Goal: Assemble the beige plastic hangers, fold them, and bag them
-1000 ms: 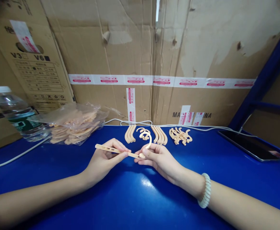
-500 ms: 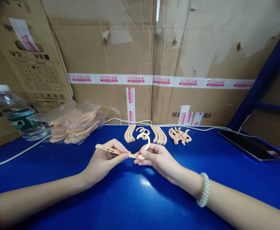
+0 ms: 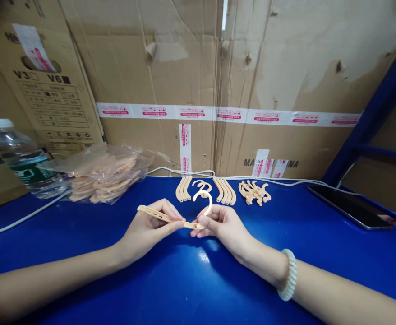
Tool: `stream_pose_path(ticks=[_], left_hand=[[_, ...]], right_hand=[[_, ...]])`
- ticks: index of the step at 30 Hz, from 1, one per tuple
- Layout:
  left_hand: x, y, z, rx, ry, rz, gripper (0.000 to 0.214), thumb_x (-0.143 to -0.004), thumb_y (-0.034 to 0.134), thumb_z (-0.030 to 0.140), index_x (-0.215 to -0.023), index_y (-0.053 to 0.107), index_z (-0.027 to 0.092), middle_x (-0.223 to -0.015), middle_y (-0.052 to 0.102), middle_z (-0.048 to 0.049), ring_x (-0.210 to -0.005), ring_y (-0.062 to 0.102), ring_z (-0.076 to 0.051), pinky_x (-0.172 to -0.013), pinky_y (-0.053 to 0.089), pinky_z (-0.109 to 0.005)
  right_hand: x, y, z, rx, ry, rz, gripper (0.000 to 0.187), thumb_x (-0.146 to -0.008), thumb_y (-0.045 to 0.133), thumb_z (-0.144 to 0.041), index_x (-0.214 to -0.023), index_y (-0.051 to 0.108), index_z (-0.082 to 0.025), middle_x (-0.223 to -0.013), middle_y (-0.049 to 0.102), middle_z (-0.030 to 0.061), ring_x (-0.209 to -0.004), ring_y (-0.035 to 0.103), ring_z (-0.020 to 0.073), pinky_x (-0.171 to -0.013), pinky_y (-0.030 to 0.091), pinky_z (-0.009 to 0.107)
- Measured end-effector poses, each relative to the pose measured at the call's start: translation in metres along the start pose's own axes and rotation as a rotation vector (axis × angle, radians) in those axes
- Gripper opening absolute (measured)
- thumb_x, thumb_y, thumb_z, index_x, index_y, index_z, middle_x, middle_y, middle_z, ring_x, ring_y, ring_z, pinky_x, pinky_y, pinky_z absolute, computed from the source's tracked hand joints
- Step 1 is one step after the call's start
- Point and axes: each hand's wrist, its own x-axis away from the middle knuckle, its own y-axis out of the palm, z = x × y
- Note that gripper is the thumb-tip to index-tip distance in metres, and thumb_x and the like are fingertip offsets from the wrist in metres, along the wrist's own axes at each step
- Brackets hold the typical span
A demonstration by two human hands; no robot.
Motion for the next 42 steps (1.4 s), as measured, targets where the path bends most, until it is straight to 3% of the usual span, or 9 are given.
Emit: stream_pose_path(ticks=[18, 27, 31, 35, 42], left_hand=[[-0.001, 0.000, -0.002, -0.003, -0.057, -0.032, 0.016, -0.073, 0.073, 0.021, -0.069, 0.058, 0.017, -0.071, 0.065, -0.0020, -0.067, 0.062, -0.016, -0.062, 0.048, -0.027], [-0.005, 0.000, 0.002, -0.032, -0.115, 0.010, 0.020, -0.070, 0.075, 0.022, -0.069, 0.056, 0.016, -0.066, 0.065, 0.0004, -0.062, 0.061, -0.014, -0.060, 0.047, -0.025], [-0.008, -0.002, -0.002, 0.070, -0.174, 0.055, 0.024, -0.069, 0.077, 0.024, -0.071, 0.055, 0.015, -0.063, 0.062, 0.0029, -0.062, 0.063, -0.013, -0.062, 0.050, -0.026], [-0.008, 0.000, -0.004, 0.181, -0.207, 0.089, 0.030, -0.069, 0.078, 0.025, -0.082, 0.052, 0.016, -0.067, 0.062, 0.0051, -0.065, 0.064, -0.013, -0.064, 0.053, -0.026], [-0.006, 0.007, -0.007, 0.200, -0.252, -0.160, 0.044, -0.065, 0.079, 0.015, -0.095, 0.047, 0.017, -0.075, 0.072, 0.0009, -0.073, 0.070, -0.015, -0.070, 0.052, -0.027]], right_hand=[[0.004, 0.004, 0.002, 0.172, -0.053, 0.053, 0.037, -0.068, 0.081, -0.046, -0.073, 0.061, -0.016, -0.064, 0.070, 0.0039, -0.060, 0.070, 0.0168, -0.059, 0.056, 0.027], [0.005, 0.007, 0.002, 0.201, -0.094, 0.085, 0.037, -0.069, 0.079, -0.048, -0.075, 0.060, -0.017, -0.064, 0.069, 0.0027, -0.061, 0.068, 0.0163, -0.060, 0.054, 0.028], [0.006, 0.007, 0.000, 0.272, -0.187, 0.132, 0.033, -0.070, 0.079, -0.044, -0.071, 0.061, -0.017, -0.070, 0.065, -0.0001, -0.058, 0.060, 0.0107, -0.057, 0.049, 0.024], [0.006, 0.007, 0.001, 0.311, -0.212, 0.110, 0.032, -0.073, 0.076, -0.045, -0.073, 0.062, -0.017, -0.058, 0.056, -0.0047, -0.047, 0.048, 0.0078, -0.047, 0.042, 0.022], [0.004, 0.011, 0.006, 0.276, -0.194, 0.038, 0.029, -0.071, 0.078, -0.043, -0.074, 0.067, -0.016, -0.062, 0.061, -0.0006, -0.051, 0.053, 0.0098, -0.046, 0.046, 0.022]])
